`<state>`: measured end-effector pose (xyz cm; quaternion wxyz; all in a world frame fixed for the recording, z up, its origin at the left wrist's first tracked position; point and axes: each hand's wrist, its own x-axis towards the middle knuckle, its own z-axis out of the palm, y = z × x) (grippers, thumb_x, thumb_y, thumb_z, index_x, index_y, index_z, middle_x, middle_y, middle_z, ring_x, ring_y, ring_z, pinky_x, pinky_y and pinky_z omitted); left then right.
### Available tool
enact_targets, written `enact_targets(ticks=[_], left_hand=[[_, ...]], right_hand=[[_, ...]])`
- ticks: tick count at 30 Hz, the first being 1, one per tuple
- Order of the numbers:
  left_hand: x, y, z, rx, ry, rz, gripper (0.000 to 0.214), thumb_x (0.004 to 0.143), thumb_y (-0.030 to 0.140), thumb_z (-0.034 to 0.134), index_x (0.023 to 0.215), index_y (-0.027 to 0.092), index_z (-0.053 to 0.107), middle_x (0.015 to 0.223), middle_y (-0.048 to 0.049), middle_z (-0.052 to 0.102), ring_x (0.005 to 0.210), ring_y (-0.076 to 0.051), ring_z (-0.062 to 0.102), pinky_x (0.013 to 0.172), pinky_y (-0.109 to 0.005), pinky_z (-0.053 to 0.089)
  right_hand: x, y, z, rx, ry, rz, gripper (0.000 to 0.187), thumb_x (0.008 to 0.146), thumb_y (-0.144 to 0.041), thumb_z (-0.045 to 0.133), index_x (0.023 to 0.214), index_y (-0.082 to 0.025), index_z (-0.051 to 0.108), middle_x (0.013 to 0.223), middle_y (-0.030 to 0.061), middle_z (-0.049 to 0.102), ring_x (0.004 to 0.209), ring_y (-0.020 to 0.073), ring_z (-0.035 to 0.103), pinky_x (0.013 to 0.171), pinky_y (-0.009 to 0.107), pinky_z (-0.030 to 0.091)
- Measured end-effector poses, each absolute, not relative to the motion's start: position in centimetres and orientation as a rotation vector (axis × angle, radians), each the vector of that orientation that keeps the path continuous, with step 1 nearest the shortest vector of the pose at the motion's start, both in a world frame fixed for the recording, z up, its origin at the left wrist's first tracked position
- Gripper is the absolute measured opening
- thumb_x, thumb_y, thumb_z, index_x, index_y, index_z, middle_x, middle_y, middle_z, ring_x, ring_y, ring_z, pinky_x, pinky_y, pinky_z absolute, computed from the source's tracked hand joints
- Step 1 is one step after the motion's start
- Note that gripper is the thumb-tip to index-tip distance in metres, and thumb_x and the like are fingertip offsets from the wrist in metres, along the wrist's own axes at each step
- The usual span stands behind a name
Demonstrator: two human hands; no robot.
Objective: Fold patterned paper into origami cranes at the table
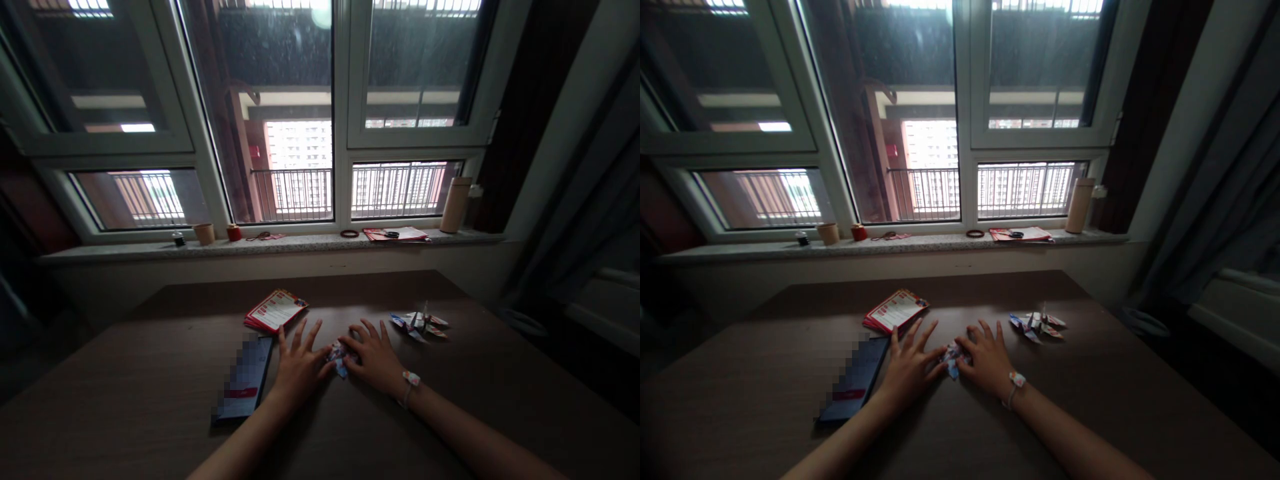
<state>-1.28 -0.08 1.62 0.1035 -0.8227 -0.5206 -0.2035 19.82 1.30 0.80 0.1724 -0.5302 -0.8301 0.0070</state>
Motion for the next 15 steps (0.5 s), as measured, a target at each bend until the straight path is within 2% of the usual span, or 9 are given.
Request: enact_targets(ticks=[15], left_hand=[[-1.1, -1.3, 3.2, -2.444, -1.491, -0.632, 0.019, 0.085, 0.047, 0.061, 0.085, 0.037, 0.077, 0.146, 0.0048, 0.048, 0.139, -0.033, 0.033, 0.114, -0.068, -0.006]], right_hand=[[19.8, 1.3, 0.7, -1.564, -2.354, 0.057, 0.045, 0.087, -0.056, 0.049, 0.131, -0.044, 0.051, 0.141, 0.0013, 0.047, 0.141, 0.0305, 0.023, 0.114, 0.060, 0.001]])
